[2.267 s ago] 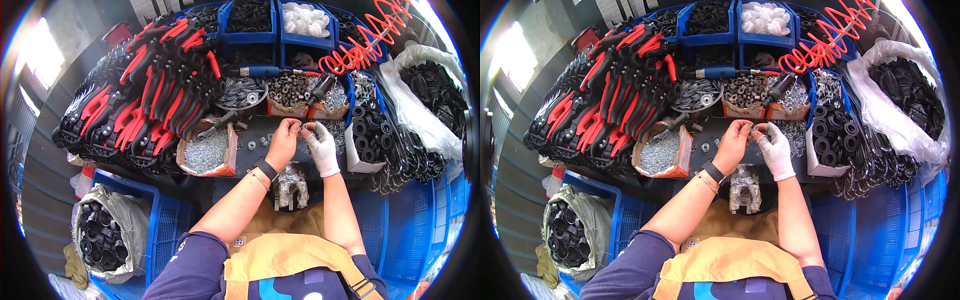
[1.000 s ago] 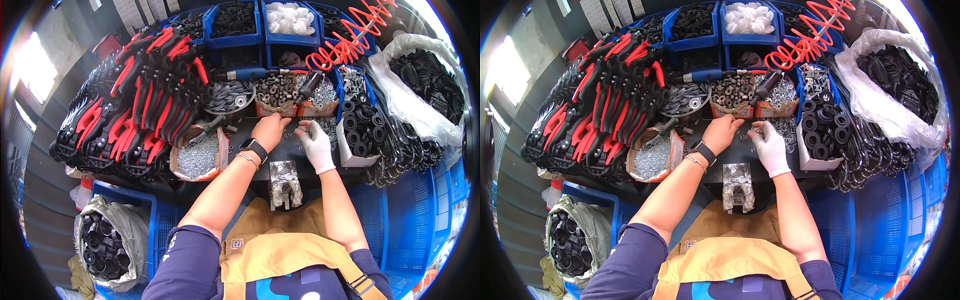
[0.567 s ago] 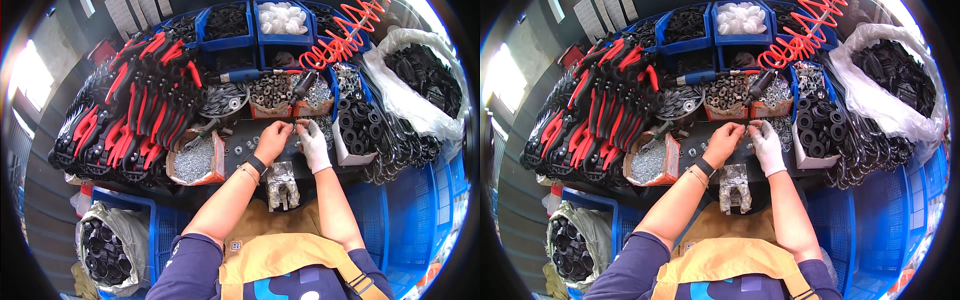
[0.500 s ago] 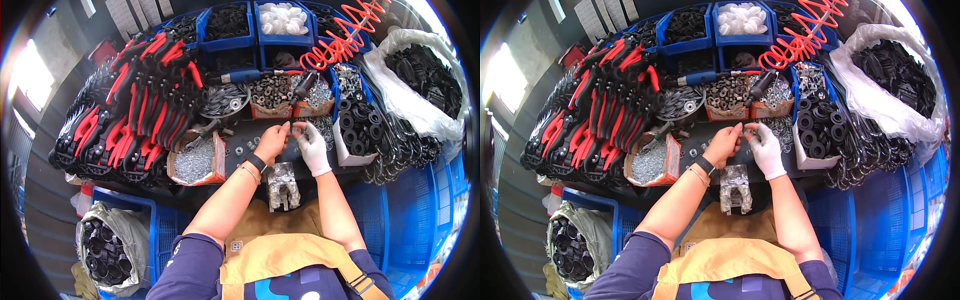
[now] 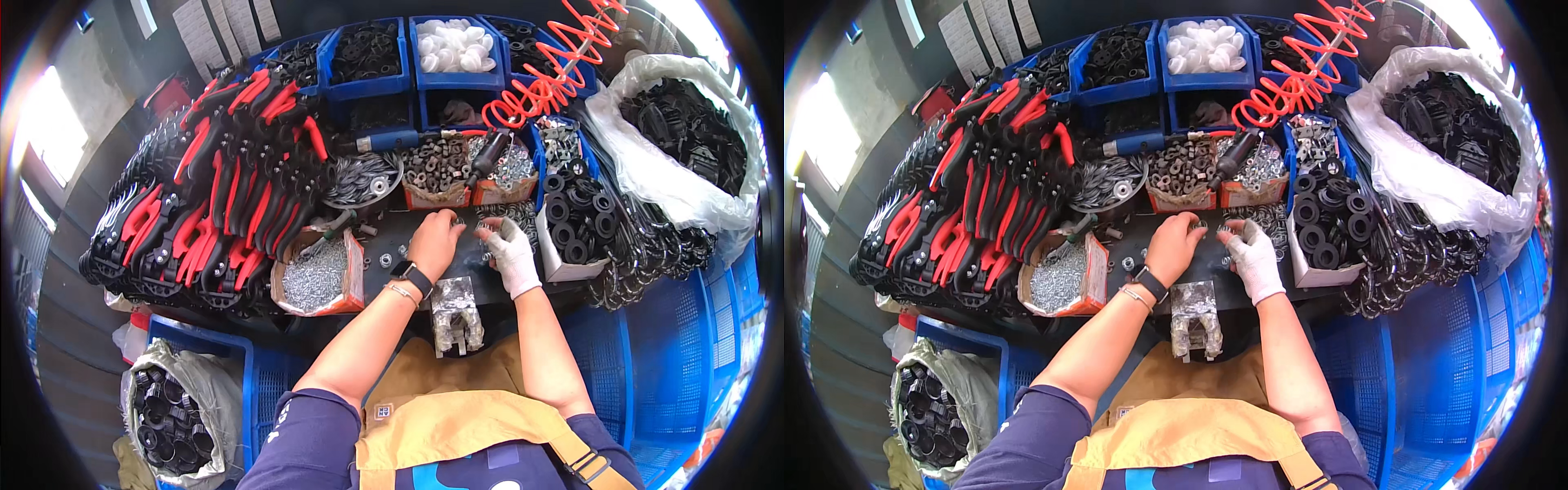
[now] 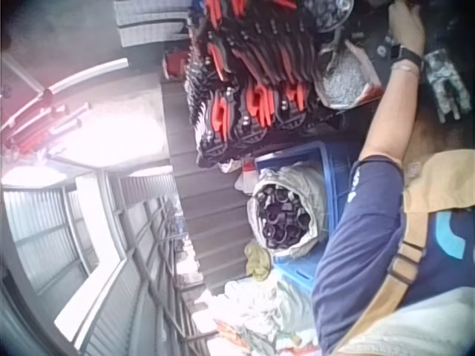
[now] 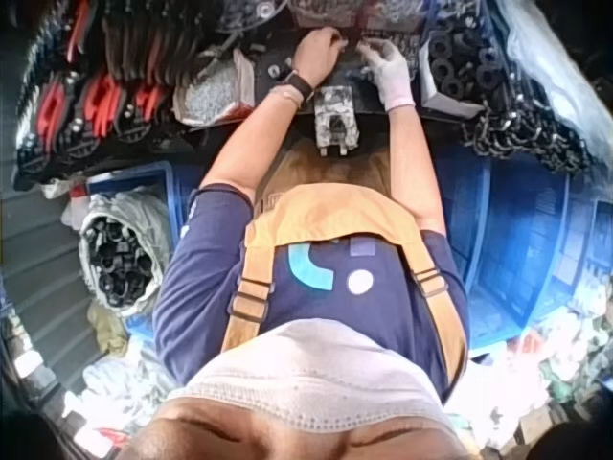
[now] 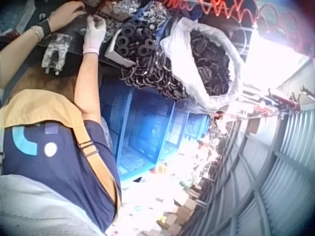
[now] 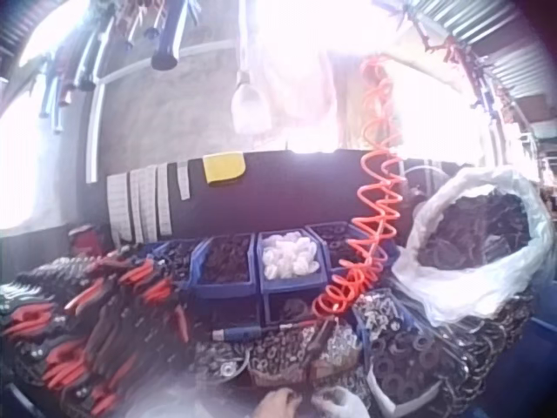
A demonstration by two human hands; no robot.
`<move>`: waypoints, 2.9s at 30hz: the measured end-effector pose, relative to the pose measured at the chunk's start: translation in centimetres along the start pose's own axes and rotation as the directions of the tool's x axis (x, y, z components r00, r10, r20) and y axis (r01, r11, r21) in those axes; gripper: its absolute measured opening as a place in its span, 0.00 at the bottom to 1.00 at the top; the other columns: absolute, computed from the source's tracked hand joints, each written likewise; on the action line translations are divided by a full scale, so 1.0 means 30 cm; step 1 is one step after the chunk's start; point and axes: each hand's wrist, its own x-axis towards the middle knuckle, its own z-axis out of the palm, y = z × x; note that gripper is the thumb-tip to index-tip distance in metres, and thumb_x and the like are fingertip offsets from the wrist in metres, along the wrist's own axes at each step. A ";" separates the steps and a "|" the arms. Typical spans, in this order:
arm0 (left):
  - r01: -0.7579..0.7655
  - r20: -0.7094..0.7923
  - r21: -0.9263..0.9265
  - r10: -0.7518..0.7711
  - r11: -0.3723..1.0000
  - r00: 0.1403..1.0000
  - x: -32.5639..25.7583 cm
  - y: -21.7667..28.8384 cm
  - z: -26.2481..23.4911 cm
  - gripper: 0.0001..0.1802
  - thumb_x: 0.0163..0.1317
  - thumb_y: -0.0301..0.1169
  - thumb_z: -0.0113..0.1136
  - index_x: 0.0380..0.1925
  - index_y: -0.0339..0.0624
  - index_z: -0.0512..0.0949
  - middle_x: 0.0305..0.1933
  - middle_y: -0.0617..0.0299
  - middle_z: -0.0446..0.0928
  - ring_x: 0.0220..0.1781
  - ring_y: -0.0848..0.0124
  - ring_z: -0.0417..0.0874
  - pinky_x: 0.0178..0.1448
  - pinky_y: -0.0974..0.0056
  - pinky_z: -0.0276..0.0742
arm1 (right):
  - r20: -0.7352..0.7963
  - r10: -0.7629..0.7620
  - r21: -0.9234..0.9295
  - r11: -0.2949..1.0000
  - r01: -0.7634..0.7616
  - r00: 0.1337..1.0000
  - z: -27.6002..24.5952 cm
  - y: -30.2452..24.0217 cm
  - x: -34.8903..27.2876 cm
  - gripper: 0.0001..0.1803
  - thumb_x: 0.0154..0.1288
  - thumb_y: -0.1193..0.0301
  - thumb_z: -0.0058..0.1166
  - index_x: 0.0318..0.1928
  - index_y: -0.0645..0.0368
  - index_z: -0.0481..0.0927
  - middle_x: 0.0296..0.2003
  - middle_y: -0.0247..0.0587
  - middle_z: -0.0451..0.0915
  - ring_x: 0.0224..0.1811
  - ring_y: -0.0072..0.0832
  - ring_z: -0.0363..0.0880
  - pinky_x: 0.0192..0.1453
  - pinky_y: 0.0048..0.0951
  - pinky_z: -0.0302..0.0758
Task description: The person assembles small mechanical hardware components by hand, combining metal pins, washers, and rubber gaskets into component housings.
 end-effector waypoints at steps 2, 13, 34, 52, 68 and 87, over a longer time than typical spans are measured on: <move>-0.115 -0.002 -0.193 0.117 0.974 0.993 -0.002 0.025 -0.015 0.12 0.61 0.30 0.59 0.44 0.38 0.79 0.42 0.49 0.80 0.45 0.53 0.82 0.48 0.58 0.78 | 0.041 0.170 0.076 0.982 -0.172 0.985 -0.007 0.001 0.005 0.15 0.65 0.60 0.58 0.46 0.56 0.78 0.34 0.32 0.80 0.21 0.12 0.66 0.21 0.16 0.63; 0.311 0.266 -0.766 -0.164 0.563 0.950 0.005 0.011 0.033 0.10 0.67 0.30 0.57 0.41 0.34 0.78 0.32 0.64 0.80 0.33 0.77 0.77 0.37 0.71 0.75 | -0.027 0.076 0.134 0.988 -0.072 0.997 0.014 0.025 -0.019 0.12 0.64 0.63 0.60 0.43 0.55 0.78 0.31 0.28 0.77 0.25 0.12 0.69 0.26 0.17 0.66; 0.610 0.596 -0.357 -0.330 0.707 0.732 0.093 0.049 -0.053 0.33 0.67 0.58 0.50 0.22 0.36 0.79 0.16 0.61 0.74 0.11 0.76 0.64 0.17 0.68 0.55 | 0.477 -0.808 -0.573 0.011 0.819 0.345 -0.010 0.035 -0.073 0.07 0.51 0.74 0.57 0.33 0.50 0.81 0.38 0.33 0.80 0.21 0.30 0.77 0.24 0.28 0.74; -0.175 0.381 0.377 0.020 0.910 0.924 0.035 -0.046 -0.196 0.29 0.48 0.25 0.66 0.54 0.36 0.73 0.50 0.42 0.76 0.54 0.47 0.76 0.59 0.53 0.73 | 0.210 -0.572 -0.886 0.231 0.402 0.793 -0.005 0.095 -0.051 0.14 0.54 0.68 0.59 0.43 0.53 0.78 0.42 0.41 0.80 0.26 0.36 0.82 0.28 0.33 0.80; -0.046 0.189 0.090 0.029 0.995 0.982 0.080 0.057 0.185 0.29 0.53 0.24 0.56 0.59 0.34 0.68 0.51 0.36 0.73 0.52 0.39 0.74 0.58 0.48 0.72 | 0.135 -0.742 -0.792 0.318 0.522 0.657 -0.039 0.102 -0.080 0.17 0.48 0.74 0.62 0.41 0.57 0.76 0.38 0.48 0.79 0.26 0.41 0.80 0.29 0.36 0.77; -0.002 -0.016 0.452 0.010 0.892 1.000 -0.207 -0.112 -0.183 0.28 0.54 0.24 0.60 0.58 0.40 0.70 0.42 0.48 0.74 0.46 0.49 0.74 0.51 0.51 0.72 | 0.231 -0.640 -0.701 0.413 0.581 0.733 0.045 0.084 -0.168 0.13 0.50 0.77 0.59 0.39 0.52 0.80 0.37 0.39 0.78 0.28 0.38 0.81 0.31 0.35 0.79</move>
